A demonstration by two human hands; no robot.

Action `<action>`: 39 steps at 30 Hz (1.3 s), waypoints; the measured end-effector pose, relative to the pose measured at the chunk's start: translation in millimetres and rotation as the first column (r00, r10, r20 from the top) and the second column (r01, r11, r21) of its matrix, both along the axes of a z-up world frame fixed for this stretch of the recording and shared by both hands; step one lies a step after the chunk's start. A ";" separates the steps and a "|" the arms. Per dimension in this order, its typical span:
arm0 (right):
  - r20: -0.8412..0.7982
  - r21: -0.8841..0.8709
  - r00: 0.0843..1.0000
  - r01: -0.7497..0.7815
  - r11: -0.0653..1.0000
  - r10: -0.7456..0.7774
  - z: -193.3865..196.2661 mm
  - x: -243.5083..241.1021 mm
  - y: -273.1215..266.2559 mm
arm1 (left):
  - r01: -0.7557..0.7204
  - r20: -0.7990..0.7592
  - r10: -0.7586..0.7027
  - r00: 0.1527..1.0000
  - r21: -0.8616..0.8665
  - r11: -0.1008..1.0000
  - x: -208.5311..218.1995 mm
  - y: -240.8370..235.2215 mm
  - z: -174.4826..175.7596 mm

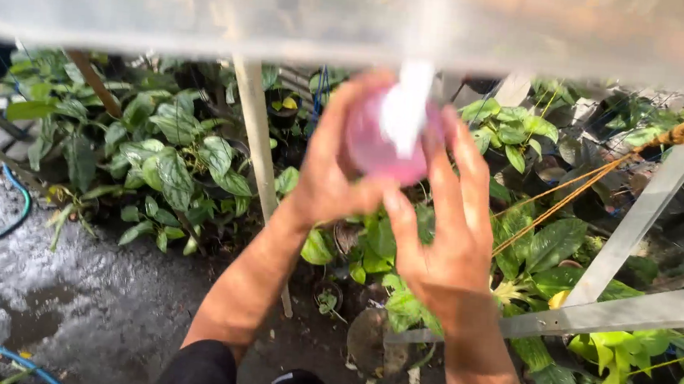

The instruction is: The person is using a spray bottle to mist various potted plants while simultaneously inspecting the leaves by hand in a greenhouse setting.

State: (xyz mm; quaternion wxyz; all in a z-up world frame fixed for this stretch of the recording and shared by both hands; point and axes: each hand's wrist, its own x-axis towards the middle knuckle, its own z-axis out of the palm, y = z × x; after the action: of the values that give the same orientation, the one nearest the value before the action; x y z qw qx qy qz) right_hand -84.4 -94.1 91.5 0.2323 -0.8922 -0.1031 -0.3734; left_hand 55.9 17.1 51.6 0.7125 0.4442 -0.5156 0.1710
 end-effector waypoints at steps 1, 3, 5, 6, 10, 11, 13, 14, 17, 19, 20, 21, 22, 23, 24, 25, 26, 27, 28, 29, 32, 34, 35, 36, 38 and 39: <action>0.014 0.004 1.000 0.006 1.000 -0.006 1.1 11.5 0.9 | 0.006 0.014 -0.006 1.000 0.004 1.000 7.7 0.1 10.4; 0.149 -0.024 0.985 -0.084 0.996 0.087 3.9 34.5 1.4 | 0.076 -0.158 -0.082 0.984 -0.042 0.996 22.2 -0.9 30.8; 0.079 0.017 0.996 -0.052 0.998 0.051 -1.5 58.4 1.7 | 0.139 -0.309 -0.153 0.939 -0.067 0.988 34.6 -7.0 36.3; -0.003 0.054 1.000 -0.023 0.998 0.024 -5.9 69.4 1.5 | 0.189 -0.460 -0.216 0.861 -0.104 0.976 39.8 -10.5 36.7; 0.001 -0.023 1.000 0.031 0.999 -0.031 -20.9 73.2 8.3 | 0.140 -0.382 -0.149 0.912 -0.051 0.989 49.2 -12.7 8.7; -0.015 -0.012 1.000 -0.009 1.000 0.009 -22.7 65.6 10.9 | 0.131 -0.441 -0.170 0.881 -0.118 0.984 54.4 -15.7 -6.6; -0.038 0.009 0.999 -0.037 0.999 0.037 -38.2 55.4 7.1 | 0.128 -0.506 -0.201 0.839 -0.176 0.976 51.6 -18.3 -21.3; -0.038 0.041 0.997 -0.070 0.997 0.071 -52.1 52.0 0.8 | 0.114 -0.532 -0.191 0.825 -0.174 0.978 43.2 -17.6 -20.6; -0.118 0.096 0.993 -0.020 0.995 0.031 -86.0 16.8 -24.4 | 0.063 -0.578 -0.081 0.812 -0.051 0.997 -2.3 -13.9 -31.2; -0.188 0.112 0.981 0.066 0.991 -0.044 -111.5 -9.9 -48.6 | 0.031 -0.574 0.016 0.819 0.072 0.997 -34.5 -15.5 -41.5; -0.078 0.203 0.993 0.105 0.974 -0.090 -129.3 -23.3 -63.5 | 0.220 -0.508 -0.112 0.854 0.158 0.963 -50.7 -18.9 -49.2; 0.029 0.292 0.989 0.133 0.947 -0.148 -145.9 -36.8 -78.5 | 0.391 -0.452 -0.250 0.856 0.251 0.886 -66.6 -22.3 -56.1; 0.024 0.295 0.986 0.149 0.944 -0.163 -162.8 -49.0 -95.3 | 0.406 -0.457 -0.262 0.850 0.252 0.878 -76.2 -30.1 -88.0; 0.006 0.460 0.951 0.271 0.845 -0.308 -180.1 -62.4 -111.7 | 0.498 -0.535 -0.223 0.815 0.448 0.742 -86.6 -37.6 -120.0; -0.036 0.607 0.897 0.371 0.703 -0.441 -197.6 -76.9 -127.6 | 0.577 -0.597 -0.169 0.784 0.603 0.551 -97.9 -44.5 -152.1; -0.046 0.606 0.890 0.385 0.696 -0.453 -210.8 -84.5 -139.6 | 0.590 -0.604 -0.177 0.777 0.600 0.541 -105.7 -53.8 -172.6; -0.237 0.462 0.839 0.541 0.703 -0.491 -224.0 -93.3 -151.4 | 0.520 -0.566 -0.110 0.817 0.641 0.565 -114.7 -62.9 -193.0; -0.405 0.286 0.743 0.656 0.698 -0.533 -236.3 -101.3 -164.9 | 0.443 -0.520 -0.042 0.853 0.679 0.586 -122.9 -73.7 -212.6; -0.408 0.284 0.735 0.667 0.689 -0.542 -263.1 -107.9 -168.2 | 0.453 -0.523 -0.053 0.851 0.677 0.580 -128.5 -78.9 -219.5; -0.562 0.210 0.672 0.680 0.702 -0.482 -288.3 -110.4 -175.0 | 0.387 -0.450 -0.045 0.892 0.706 0.594 -131.9 -86.3 -225.4; -0.681 0.392 0.646 0.720 0.573 -0.345 -325.3 -113.5 -175.1 | 0.304 -0.388 -0.009 0.922 0.708 0.638 -142.6 -102.4 -238.2; -0.642 0.608 0.716 0.693 0.387 -0.275 -322.4 -116.6 -171.5 | 0.280 -0.407 0.035 0.913 0.687 0.671 -154.9 -107.3 -239.9; -0.650 0.671 0.735 0.675 0.306 -0.196 -314.6 -116.2 -168.9 | 0.343 -0.479 0.057 0.876 0.701 0.625 -159.0 -106.9 -237.6; -0.648 0.723 0.753 0.656 0.219 -0.116 -307.0 -115.7 -166.8 | 0.406 -0.547 0.084 0.833 0.707 0.578 -162.9 -106.9 -235.5; -0.626 0.757 0.778 0.624 0.194 -0.057 -320.3 -121.5 -181.7 | 0.350 -0.421 0.033 0.906 0.794 0.497 -171.7 -112.8 -237.6; -0.587 0.795 0.810 0.579 0.181 -0.013 -326.1 -119.7 -191.5 | 0.266 -0.275 -0.041 0.960 0.861 0.433 -172.6 -117.4 -238.5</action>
State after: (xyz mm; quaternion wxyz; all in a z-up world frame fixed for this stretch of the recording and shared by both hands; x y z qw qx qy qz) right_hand -204.0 -285.6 -234.6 0.6606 -0.6199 0.3857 -0.1749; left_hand -116.7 -100.4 -186.9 0.4360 0.7179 -0.4870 -0.2395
